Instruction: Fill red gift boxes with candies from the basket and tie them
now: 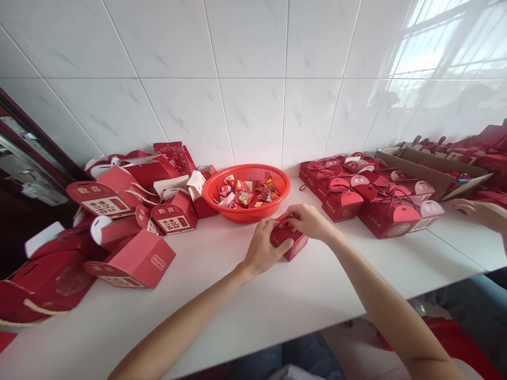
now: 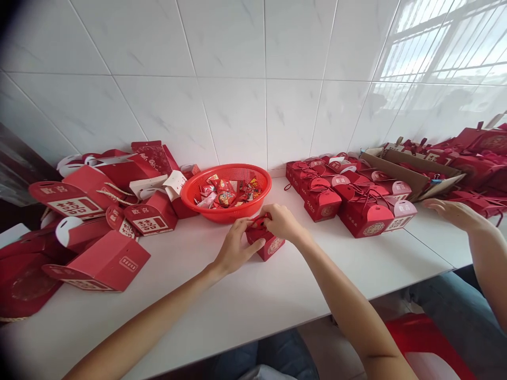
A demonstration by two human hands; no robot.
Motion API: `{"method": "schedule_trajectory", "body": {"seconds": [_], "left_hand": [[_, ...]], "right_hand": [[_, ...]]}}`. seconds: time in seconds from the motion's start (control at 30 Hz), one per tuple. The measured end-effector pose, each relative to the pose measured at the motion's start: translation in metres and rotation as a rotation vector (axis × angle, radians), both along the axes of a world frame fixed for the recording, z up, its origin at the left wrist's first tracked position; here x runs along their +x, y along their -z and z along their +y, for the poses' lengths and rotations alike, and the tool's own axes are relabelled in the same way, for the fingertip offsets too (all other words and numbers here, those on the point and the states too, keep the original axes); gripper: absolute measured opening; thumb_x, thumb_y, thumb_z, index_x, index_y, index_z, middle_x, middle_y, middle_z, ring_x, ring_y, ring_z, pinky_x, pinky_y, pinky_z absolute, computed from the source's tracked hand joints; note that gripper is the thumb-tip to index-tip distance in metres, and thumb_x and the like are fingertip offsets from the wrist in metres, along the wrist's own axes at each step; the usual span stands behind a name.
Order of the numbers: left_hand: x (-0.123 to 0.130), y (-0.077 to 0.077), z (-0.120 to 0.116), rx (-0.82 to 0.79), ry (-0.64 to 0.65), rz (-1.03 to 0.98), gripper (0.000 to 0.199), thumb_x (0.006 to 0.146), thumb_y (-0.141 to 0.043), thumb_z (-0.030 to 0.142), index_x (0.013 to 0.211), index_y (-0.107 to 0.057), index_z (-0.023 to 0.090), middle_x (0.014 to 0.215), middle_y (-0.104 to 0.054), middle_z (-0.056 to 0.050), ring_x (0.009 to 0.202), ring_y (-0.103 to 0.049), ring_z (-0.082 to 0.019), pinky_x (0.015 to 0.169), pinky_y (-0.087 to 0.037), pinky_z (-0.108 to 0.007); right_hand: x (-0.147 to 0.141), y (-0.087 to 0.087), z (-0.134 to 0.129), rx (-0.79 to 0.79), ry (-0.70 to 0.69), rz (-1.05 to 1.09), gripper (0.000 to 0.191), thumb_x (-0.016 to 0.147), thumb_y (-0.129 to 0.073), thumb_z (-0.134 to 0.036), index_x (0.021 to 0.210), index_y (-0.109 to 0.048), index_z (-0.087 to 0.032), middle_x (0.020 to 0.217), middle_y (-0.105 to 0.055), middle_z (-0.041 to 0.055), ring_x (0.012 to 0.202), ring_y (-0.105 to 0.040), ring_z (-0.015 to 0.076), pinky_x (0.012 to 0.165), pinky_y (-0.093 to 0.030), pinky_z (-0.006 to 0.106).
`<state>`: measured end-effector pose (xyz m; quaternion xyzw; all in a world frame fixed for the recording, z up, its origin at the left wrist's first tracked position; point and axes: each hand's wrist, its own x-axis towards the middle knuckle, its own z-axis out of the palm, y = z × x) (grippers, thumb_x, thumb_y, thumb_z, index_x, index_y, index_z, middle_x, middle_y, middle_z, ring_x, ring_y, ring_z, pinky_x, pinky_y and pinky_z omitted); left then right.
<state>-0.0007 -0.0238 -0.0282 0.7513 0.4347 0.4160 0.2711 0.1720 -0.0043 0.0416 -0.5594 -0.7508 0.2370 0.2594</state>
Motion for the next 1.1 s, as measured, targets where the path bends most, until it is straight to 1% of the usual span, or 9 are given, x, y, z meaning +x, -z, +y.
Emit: {"method": "schedule_trajectory", "body": {"seconds": [0.13, 0.3, 0.4, 0.53, 0.63, 0.77, 0.9, 1.0, 1.1], "left_hand": [[-0.002, 0.000, 0.000, 0.014, 0.029, -0.008, 0.038, 0.081, -0.073, 0.040, 0.112, -0.061, 0.021, 0.114, -0.061, -0.009, 0.114, -0.059, -0.028, 0.100, -0.049, -0.047], [-0.003, -0.002, -0.001, 0.039, 0.093, -0.069, 0.046, 0.081, -0.075, 0.042, 0.119, -0.058, 0.022, 0.122, -0.060, -0.011, 0.117, -0.057, -0.030, 0.103, -0.047, -0.049], [-0.003, -0.002, -0.003, 0.065, 0.116, -0.111, 0.058, 0.079, -0.078, 0.042, 0.128, -0.052, 0.024, 0.129, -0.058, -0.012, 0.123, -0.055, -0.032, 0.104, -0.046, -0.051], [-0.003, 0.003, -0.006, 0.076, 0.097, -0.145, 0.075, 0.078, -0.079, 0.042, 0.140, -0.041, 0.025, 0.142, -0.050, -0.014, 0.135, -0.047, -0.034, 0.110, -0.042, -0.052], [-0.003, 0.011, -0.008, 0.137, 0.068, -0.194, 0.066, 0.082, -0.073, 0.040, 0.138, -0.041, 0.024, 0.139, -0.051, -0.013, 0.133, -0.048, -0.031, 0.111, -0.041, -0.051], [-0.001, 0.025, -0.016, 0.225, 0.076, -0.223, 0.045, 0.086, -0.065, 0.032, 0.127, -0.048, 0.022, 0.125, -0.057, -0.011, 0.119, -0.056, -0.026, 0.104, -0.046, -0.047], [0.003, 0.037, -0.026, 0.185, 0.228, -0.151, 0.031, 0.086, -0.062, 0.024, 0.117, -0.054, 0.023, 0.119, -0.060, -0.009, 0.113, -0.060, -0.025, 0.095, -0.052, -0.042], [0.007, 0.042, -0.031, 0.162, 0.336, -0.069, 0.029, 0.085, -0.061, 0.018, 0.113, -0.057, 0.023, 0.118, -0.061, -0.008, 0.111, -0.061, -0.023, 0.096, -0.053, -0.041], [0.008, 0.045, -0.032, 0.174, 0.383, -0.014, 0.027, 0.085, -0.059, 0.014, 0.110, -0.060, 0.024, 0.117, -0.061, -0.007, 0.111, -0.062, -0.022, 0.097, -0.053, -0.039]], "right_hand": [[0.003, -0.004, -0.001, 0.063, -0.012, 0.086, 0.022, 0.071, -0.051, -0.007, 0.075, -0.068, -0.020, 0.063, -0.062, -0.0018, 0.058, -0.052, 0.0127, 0.056, -0.039, 0.025], [0.009, -0.020, -0.007, 0.059, 0.032, 0.220, 0.019, 0.072, -0.054, -0.013, 0.082, -0.068, -0.018, 0.057, -0.057, -0.0031, 0.054, -0.051, 0.0124, 0.053, -0.038, 0.025], [0.011, -0.028, -0.013, 0.080, 0.090, 0.241, 0.018, 0.073, -0.054, -0.015, 0.084, -0.068, -0.018, 0.060, -0.058, -0.0024, 0.055, -0.051, 0.0126, 0.054, -0.039, 0.025], [0.013, -0.033, -0.020, 0.102, 0.121, 0.296, 0.017, 0.073, -0.056, -0.016, 0.085, -0.068, -0.019, 0.068, -0.064, -0.0003, 0.061, -0.057, 0.0138, 0.058, -0.042, 0.026], [0.018, -0.037, -0.026, 0.074, 0.139, 0.317, 0.016, 0.074, -0.057, -0.018, 0.085, -0.068, -0.019, 0.065, -0.062, -0.0006, 0.061, -0.057, 0.0142, 0.058, -0.043, 0.026], [0.037, -0.050, -0.040, 0.057, 0.216, 0.373, 0.018, 0.075, -0.061, -0.021, 0.091, -0.068, -0.018, 0.062, -0.059, -0.0016, 0.060, -0.057, 0.0143, 0.058, -0.043, 0.026], [0.071, -0.065, -0.063, 0.058, 0.224, 0.413, 0.026, 0.071, -0.070, -0.027, 0.096, -0.070, -0.019, 0.066, -0.059, -0.0015, 0.063, -0.057, 0.0143, 0.057, -0.044, 0.026], [0.100, -0.073, -0.082, 0.099, 0.272, 0.410, 0.031, 0.068, -0.077, -0.034, 0.095, -0.071, -0.020, 0.069, -0.062, 0.0001, 0.067, -0.059, 0.0159, 0.060, -0.048, 0.028], [0.132, -0.078, -0.102, 0.151, 0.353, 0.373, 0.037, 0.060, -0.084, -0.037, 0.092, -0.073, -0.022, 0.077, -0.066, 0.0031, 0.076, -0.062, 0.0195, 0.063, -0.053, 0.031]]}}
